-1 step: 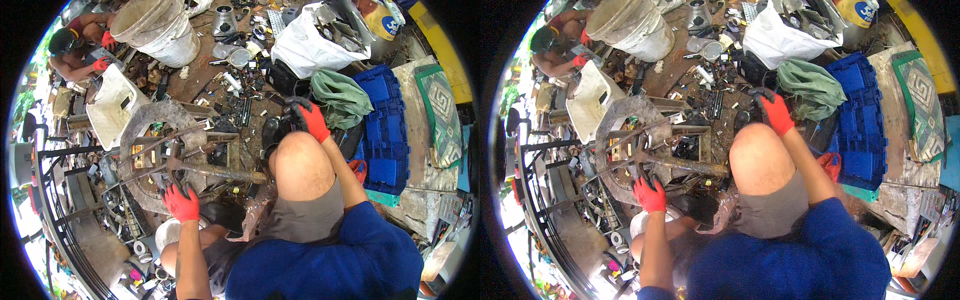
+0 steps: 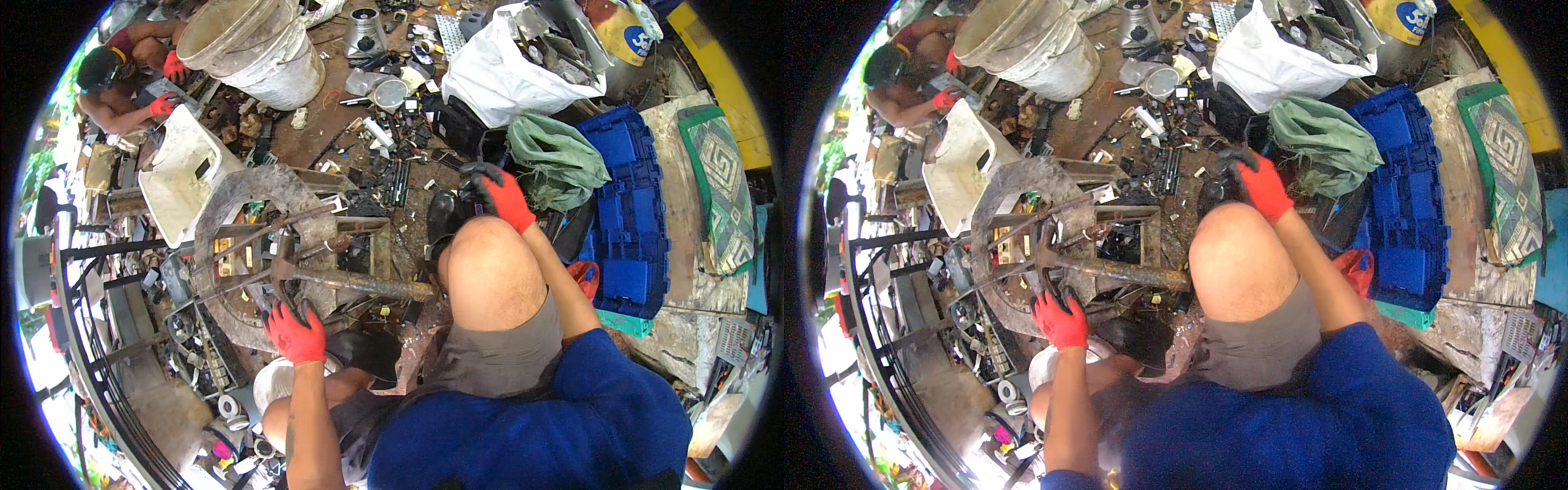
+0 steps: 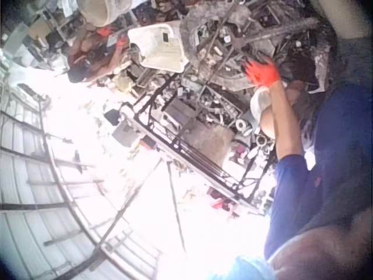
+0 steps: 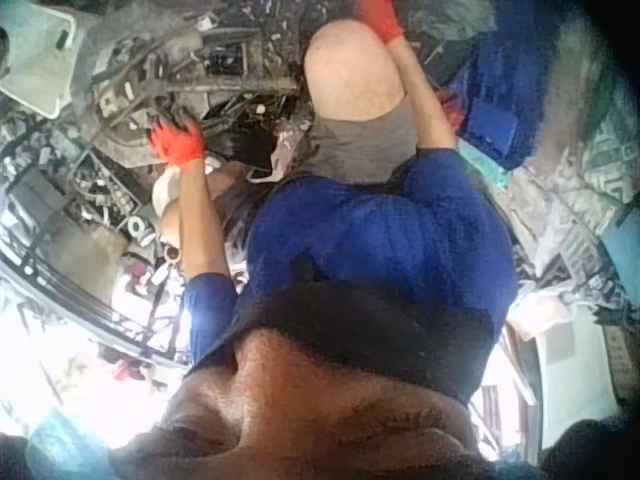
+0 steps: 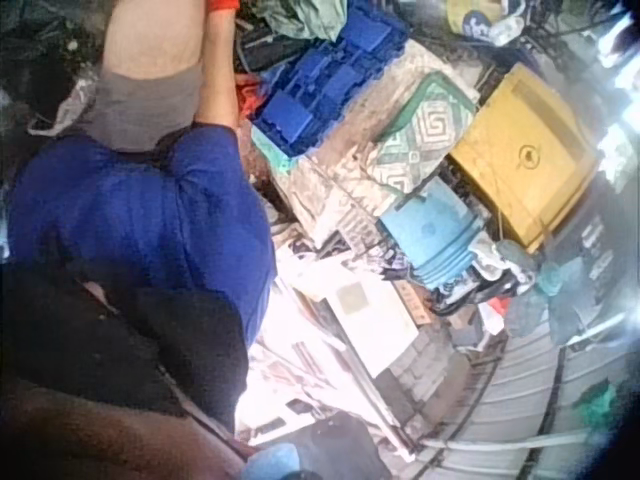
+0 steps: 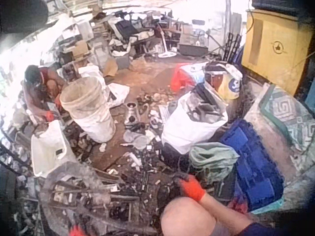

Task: The person disassembles various electronic components using pliers and a screwdriver. They strip wires from a green circuit board, remove a red battery pack, and dismantle a black plastic casing to extract internal parts.

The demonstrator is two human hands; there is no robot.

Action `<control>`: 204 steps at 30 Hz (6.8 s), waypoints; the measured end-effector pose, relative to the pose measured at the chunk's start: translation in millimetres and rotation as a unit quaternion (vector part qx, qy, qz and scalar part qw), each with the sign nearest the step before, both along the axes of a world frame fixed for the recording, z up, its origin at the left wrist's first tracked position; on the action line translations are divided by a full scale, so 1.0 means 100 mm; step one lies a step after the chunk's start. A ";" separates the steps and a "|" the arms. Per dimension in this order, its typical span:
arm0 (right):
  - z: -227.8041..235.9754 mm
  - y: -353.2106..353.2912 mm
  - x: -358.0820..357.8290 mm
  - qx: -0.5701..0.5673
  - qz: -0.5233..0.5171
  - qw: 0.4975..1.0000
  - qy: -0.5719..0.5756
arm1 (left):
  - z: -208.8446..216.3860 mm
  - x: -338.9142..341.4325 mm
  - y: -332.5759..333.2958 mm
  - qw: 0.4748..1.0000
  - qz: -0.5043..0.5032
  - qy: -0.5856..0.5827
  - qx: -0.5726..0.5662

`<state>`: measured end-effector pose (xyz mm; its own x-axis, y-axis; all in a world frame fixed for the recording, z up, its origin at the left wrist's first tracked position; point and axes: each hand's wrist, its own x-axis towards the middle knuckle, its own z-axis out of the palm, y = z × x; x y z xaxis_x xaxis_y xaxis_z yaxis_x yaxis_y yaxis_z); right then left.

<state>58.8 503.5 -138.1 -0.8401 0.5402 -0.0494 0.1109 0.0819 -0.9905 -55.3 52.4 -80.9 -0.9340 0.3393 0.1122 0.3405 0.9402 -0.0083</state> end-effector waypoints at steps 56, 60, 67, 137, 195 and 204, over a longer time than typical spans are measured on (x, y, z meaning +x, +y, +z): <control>0.18 0.76 -2.01 -0.031 0.214 0.976 -0.007 | 0.05 -0.24 -0.15 0.992 -0.081 -0.095 -0.019; 0.75 0.34 -1.66 -0.212 0.215 0.949 0.090 | 0.18 -0.26 -0.01 0.992 -0.055 -0.113 -0.013; 1.50 -0.04 -1.10 -0.347 0.209 0.905 0.131 | 0.22 -0.21 0.03 0.995 -0.035 -0.088 0.006; 2.20 -2.17 0.31 -0.108 0.400 0.890 0.192 | 1.80 1.44 0.02 0.690 -0.007 -0.173 0.703; -0.53 -0.42 1.40 0.086 -0.117 0.937 -0.318 | 1.58 1.58 0.26 0.690 0.018 -0.366 0.625; 0.86 -0.55 2.44 -0.188 -0.110 0.976 0.025 | 1.68 1.53 0.36 0.682 -0.003 -0.382 0.624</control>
<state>303.1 448.7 -52.0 -0.7125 0.6590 -0.2407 0.0365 -0.3079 -0.9507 98.0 88.8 87.5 -0.8805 0.4294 -0.2010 -0.1978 0.0525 0.9788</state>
